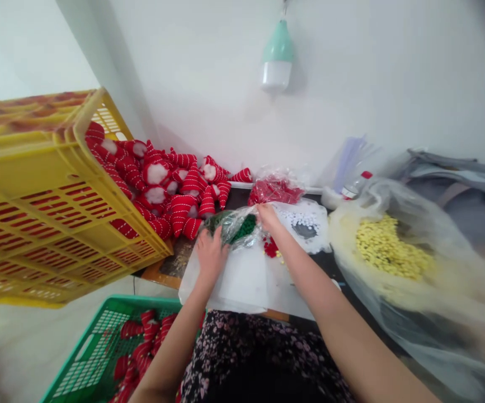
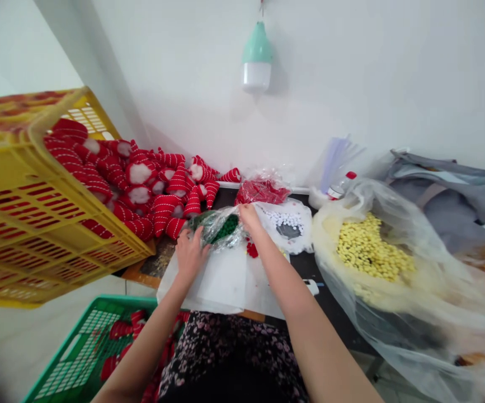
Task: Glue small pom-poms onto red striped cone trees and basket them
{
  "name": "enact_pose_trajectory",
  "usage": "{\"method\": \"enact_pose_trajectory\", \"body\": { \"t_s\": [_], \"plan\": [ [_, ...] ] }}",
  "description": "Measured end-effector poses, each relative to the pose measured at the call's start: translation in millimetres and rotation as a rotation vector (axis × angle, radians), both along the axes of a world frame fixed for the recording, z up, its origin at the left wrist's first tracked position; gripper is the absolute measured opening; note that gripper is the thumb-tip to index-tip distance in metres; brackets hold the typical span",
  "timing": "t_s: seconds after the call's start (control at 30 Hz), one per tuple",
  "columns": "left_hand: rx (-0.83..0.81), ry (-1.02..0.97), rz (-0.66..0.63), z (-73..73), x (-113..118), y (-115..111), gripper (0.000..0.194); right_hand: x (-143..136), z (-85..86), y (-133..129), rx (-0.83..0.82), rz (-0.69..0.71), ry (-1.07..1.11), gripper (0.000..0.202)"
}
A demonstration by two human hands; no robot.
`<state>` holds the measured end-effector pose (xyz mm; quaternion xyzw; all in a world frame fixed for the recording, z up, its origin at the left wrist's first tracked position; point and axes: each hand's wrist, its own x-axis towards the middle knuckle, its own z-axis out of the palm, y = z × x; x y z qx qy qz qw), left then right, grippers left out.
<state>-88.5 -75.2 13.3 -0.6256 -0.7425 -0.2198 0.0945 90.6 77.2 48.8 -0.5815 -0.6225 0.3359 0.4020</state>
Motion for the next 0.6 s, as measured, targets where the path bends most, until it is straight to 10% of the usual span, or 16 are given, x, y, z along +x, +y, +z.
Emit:
{"method": "enact_pose_trajectory", "body": {
  "t_s": [0.2,0.3,0.47,0.6],
  "plan": [
    [0.194,-0.059,-0.118,4.6,0.8,17.3,0.046,0.5,0.6,-20.4,0.085,0.032,-0.01,0.014],
    [0.152,0.008,-0.206,15.1,0.2,30.7,0.028,9.1,8.5,-43.1,0.194,0.008,-0.095,0.042],
    [0.018,-0.009,-0.277,23.2,-5.7,43.4,0.04,24.3,12.3,-72.4,0.213,0.06,-0.548,0.064],
    [0.041,-0.112,-0.184,29.6,-4.7,52.2,0.058,29.0,11.1,-56.5,0.172,0.243,-0.473,0.059]
  ]
}}
